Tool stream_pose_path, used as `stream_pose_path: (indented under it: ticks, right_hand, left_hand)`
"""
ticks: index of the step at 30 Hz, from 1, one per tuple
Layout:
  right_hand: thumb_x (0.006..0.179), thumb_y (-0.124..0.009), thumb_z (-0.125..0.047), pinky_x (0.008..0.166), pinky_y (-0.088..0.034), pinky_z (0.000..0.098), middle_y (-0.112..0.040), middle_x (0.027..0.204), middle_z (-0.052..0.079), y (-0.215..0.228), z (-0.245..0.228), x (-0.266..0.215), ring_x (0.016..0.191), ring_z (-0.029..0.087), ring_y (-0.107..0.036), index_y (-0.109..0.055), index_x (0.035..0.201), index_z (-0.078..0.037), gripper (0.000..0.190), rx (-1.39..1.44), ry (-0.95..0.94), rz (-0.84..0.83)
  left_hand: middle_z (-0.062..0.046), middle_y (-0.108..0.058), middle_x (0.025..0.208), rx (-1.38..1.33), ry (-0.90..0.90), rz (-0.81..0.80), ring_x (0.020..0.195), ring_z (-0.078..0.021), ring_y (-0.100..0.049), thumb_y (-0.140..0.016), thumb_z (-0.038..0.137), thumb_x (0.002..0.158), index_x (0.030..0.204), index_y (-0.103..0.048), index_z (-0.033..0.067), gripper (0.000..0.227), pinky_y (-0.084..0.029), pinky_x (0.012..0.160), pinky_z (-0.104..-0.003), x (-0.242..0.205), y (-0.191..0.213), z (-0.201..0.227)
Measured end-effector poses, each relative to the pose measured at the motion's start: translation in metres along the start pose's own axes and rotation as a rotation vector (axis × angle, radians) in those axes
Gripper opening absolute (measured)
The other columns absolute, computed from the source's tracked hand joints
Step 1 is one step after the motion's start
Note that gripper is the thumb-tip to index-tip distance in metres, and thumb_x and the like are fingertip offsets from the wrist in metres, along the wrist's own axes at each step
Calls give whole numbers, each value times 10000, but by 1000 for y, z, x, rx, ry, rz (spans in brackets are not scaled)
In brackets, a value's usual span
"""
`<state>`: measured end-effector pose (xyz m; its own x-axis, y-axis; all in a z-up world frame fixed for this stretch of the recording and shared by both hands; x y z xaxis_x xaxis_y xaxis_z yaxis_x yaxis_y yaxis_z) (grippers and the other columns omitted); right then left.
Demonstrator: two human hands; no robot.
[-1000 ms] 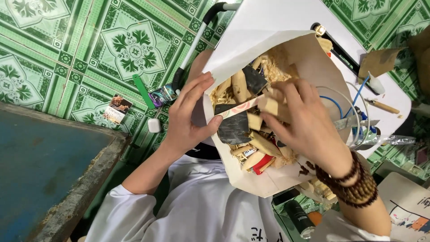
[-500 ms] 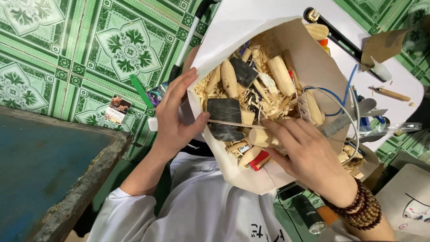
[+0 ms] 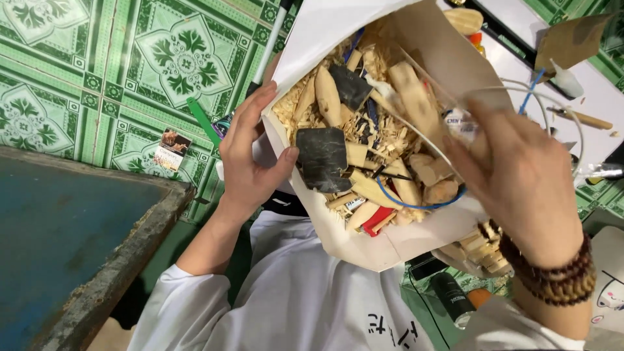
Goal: Sorting through a box of wood scraps, shavings, and tools to organize them into different containers.
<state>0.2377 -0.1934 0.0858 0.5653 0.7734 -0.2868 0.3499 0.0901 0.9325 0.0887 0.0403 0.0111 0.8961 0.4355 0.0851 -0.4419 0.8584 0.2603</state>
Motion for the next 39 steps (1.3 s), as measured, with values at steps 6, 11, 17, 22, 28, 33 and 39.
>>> stream_pose_path:
  ticks: [6,11,17,22,28,33,39]
  right_hand:
    - [1091,-770,-123,1111,-507,549,-619,1448,355,40,-38,-12,1318,495,-593,-575,1493,188,544,1,141,162]
    - [921,-698,-138,738,-554,395,-722,974,101,24,-69,-66,876,275,-696,-657,907,-55,93,237,250,23]
    - [937,-592,-671,763,-398,271,-626,1265,23,-57,-82,-51,966,175,-549,-569,1374,-211,635,-674,92,49]
    - [984,-677,-559,815,-488,293,-687,1117,-41,-49,-65,-23,920,118,-612,-647,1302,-240,452,-695,134,198]
    - [1037,-852,-540,633,-471,196,-717,925,-116,-15,-46,-6,802,45,-593,-706,1138,-237,351,-706,102,334]
    - [1169,-776,-354,567,-399,214,-695,973,-22,-14,-47,-22,825,93,-637,-689,1060,-157,242,-463,148,203]
    - [1062,-838,-339,942,-483,368,-667,1225,113,-25,-84,-41,1110,273,-653,-630,1370,-136,423,-502,314,224]
  left_hand:
    - [-205,-524,1499,80,-18,-15,1451,-354,-513,-567,482,1058,1483,-448,48,620,-590,1155,-471,1,1,6]
    - [-169,-511,1529,94,-27,-46,1446,-331,-527,-558,459,1073,1517,-411,78,602,-522,1211,-483,3,-2,7]
    - [-169,-507,1543,138,-101,-14,1447,-344,-551,-502,508,1096,1533,-382,85,620,-537,1247,-525,-1,-7,-2]
    - [-153,-500,1555,148,-35,-44,1480,-337,-514,-493,500,1081,1531,-400,95,612,-469,1255,-519,1,-5,3]
    - [-201,-521,1515,157,-73,-12,1430,-363,-547,-478,550,1069,1508,-415,62,659,-530,1189,-526,3,-4,3]
    - [-185,-495,1561,137,-102,-8,1489,-362,-520,-512,463,1106,1539,-388,73,596,-495,1260,-513,1,-4,0]
    - [-149,-509,1542,89,-144,-3,1478,-328,-541,-536,422,1120,1530,-395,77,554,-483,1277,-470,0,-5,2]
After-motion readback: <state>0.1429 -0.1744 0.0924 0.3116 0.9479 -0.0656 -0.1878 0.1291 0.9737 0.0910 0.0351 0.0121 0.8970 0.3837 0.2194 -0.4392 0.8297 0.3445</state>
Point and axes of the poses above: each hand's wrist, its own x-axis towards the middle knuckle, its own y-axis out of the back of the hand, z = x × y, the point moved 10 cm from there along x, towards the middle knuckle
